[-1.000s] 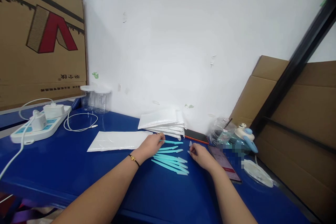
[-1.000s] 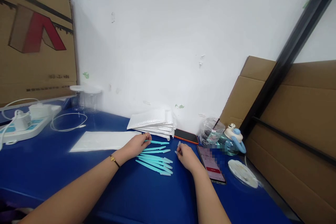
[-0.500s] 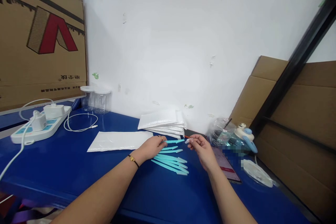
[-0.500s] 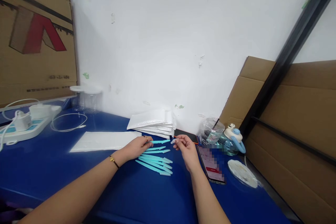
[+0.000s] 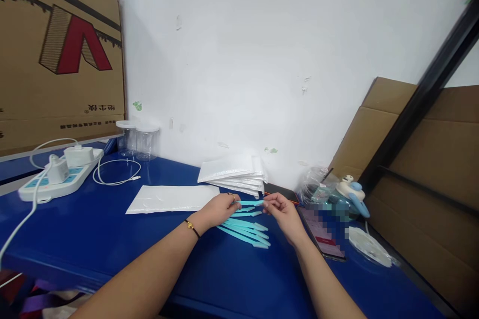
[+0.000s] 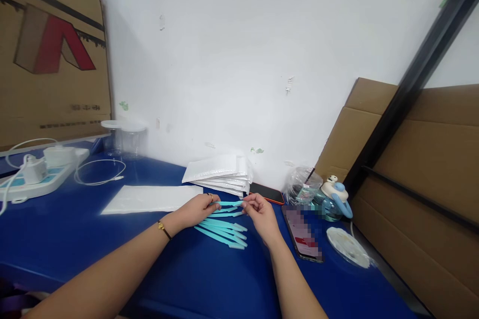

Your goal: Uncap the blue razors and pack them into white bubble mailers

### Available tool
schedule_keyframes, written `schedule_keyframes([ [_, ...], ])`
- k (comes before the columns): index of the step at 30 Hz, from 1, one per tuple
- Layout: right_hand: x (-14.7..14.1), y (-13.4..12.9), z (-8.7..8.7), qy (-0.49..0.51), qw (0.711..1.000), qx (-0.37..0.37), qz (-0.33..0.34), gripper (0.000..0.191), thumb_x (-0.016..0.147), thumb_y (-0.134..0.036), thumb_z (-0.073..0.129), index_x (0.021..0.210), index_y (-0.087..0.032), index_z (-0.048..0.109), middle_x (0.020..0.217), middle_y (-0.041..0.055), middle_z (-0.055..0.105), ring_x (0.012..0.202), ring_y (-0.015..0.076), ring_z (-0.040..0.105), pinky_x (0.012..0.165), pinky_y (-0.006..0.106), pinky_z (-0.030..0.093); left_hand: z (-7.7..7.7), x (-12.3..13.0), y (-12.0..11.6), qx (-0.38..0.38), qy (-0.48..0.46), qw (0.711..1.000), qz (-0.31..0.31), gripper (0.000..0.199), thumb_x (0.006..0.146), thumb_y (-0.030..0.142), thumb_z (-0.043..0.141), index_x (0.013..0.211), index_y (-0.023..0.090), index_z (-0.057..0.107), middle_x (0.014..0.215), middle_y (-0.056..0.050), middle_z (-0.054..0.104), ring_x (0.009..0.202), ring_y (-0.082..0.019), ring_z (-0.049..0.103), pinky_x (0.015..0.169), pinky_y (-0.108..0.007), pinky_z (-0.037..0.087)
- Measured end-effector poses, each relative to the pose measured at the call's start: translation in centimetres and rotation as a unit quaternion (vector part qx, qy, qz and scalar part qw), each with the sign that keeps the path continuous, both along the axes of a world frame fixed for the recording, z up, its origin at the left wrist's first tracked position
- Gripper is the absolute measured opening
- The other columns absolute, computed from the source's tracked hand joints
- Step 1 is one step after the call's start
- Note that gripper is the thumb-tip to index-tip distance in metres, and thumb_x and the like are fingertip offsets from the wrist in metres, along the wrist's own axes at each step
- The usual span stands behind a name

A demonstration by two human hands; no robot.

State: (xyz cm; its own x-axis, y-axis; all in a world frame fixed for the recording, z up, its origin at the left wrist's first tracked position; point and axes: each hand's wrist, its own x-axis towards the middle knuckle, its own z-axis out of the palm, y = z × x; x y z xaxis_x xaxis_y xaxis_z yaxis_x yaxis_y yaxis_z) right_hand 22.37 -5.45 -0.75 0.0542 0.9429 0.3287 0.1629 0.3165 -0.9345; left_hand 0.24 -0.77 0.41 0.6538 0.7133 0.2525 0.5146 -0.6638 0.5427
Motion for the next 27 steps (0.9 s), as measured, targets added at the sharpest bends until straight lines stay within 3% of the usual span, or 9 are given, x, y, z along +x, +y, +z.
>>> schedule_keyframes([
  [3,0.2,0.0,0.1,-0.023,0.999,-0.013,0.019,0.033,0.069,-0.047,0.07,0.082,-0.018,0.06,0.064,-0.0004,0.062,0.061,0.0142,0.057,0.06,0.024,0.042,-0.2,0.2,-0.1,-0.004,0.01,1.0,-0.004,0.032,0.089,0.039,0.035,0.073,0.019,0.054,0.068,0.0,0.053,0.063,-0.015,0.047,0.057,-0.023,0.033],
  [5,1.1,0.3,0.1,-0.048,0.999,-0.005,-0.001,0.032,0.073,-0.046,0.066,0.087,-0.018,0.061,0.072,0.0028,0.067,0.064,0.015,0.058,0.061,0.025,0.044,-0.4,0.2,-0.1,0.001,0.022,1.0,-0.003,0.031,0.088,0.039,0.037,0.076,0.019,0.059,0.072,-0.001,0.058,0.067,-0.015,0.05,0.06,-0.023,0.035],
  [8,3.4,1.0,-0.5,-0.14,0.983,0.023,-0.119,0.03,0.082,-0.042,0.051,0.098,-0.017,0.06,0.091,0.0083,0.07,0.071,0.0181,0.063,0.068,0.029,0.048,-0.7,0.3,0.0,0.02,0.031,0.999,-0.008,0.029,0.086,0.039,0.043,0.082,0.02,0.065,0.082,-0.002,0.063,0.077,-0.017,0.055,0.066,-0.023,0.038],
  [10,4.8,1.6,-1.2,-0.254,0.95,0.021,-0.182,0.03,0.085,-0.033,0.042,0.102,-0.018,0.061,0.096,0.0084,0.07,0.081,0.0206,0.064,0.076,0.033,0.048,-0.7,0.3,0.1,0.038,0.029,0.999,-0.007,0.027,0.085,0.038,0.045,0.087,0.022,0.067,0.086,-0.002,0.065,0.084,-0.019,0.056,0.07,-0.024,0.039],
  [12,5.6,2.1,-2.0,-0.324,0.927,0.015,-0.188,0.031,0.082,-0.024,0.041,0.103,-0.019,0.064,0.102,0.0078,0.069,0.093,0.0222,0.063,0.085,0.035,0.046,-0.7,0.2,0.3,0.061,0.032,0.998,0.012,0.025,0.085,0.034,0.045,0.089,0.023,0.067,0.088,-0.002,0.066,0.088,-0.019,0.056,0.073,-0.025,0.039],
  [16,5.1,2.6,-3.1,-0.384,0.912,0.006,-0.146,0.035,0.074,-0.013,0.047,0.101,-0.018,0.068,0.112,0.008,0.066,0.107,0.0233,0.057,0.097,0.035,0.039,-0.8,-0.1,0.7,0.088,0.075,0.99,0.083,0.019,0.081,0.028,0.051,0.09,0.024,0.067,0.091,-0.003,0.066,0.09,-0.021,0.056,0.076,-0.029,0.038],
  [22,4.2,2.7,-2.9,-0.428,0.895,-0.024,-0.125,0.021,0.072,-0.013,0.053,0.078,-0.02,0.072,0.092,0.0063,0.072,0.086,0.0222,0.065,0.082,0.03,0.046,-1.3,0.1,1.1,0.049,0.104,0.988,0.098,0.012,0.076,0.027,0.056,0.077,0.023,0.067,0.077,-0.001,0.067,0.076,-0.018,0.059,0.064,-0.025,0.038],
  [27,4.3,2.7,-2.8,-0.423,0.894,-0.053,-0.139,0.036,0.063,-0.001,0.049,0.09,-0.018,0.067,0.081,0.0035,0.07,0.067,0.0151,0.063,0.069,0.023,0.046,-1.1,0.2,1.1,0.01,0.107,0.987,0.118,0.01,0.073,0.027,0.057,0.073,0.023,0.066,0.078,0.001,0.068,0.072,-0.016,0.06,0.057,-0.023,0.037],
])
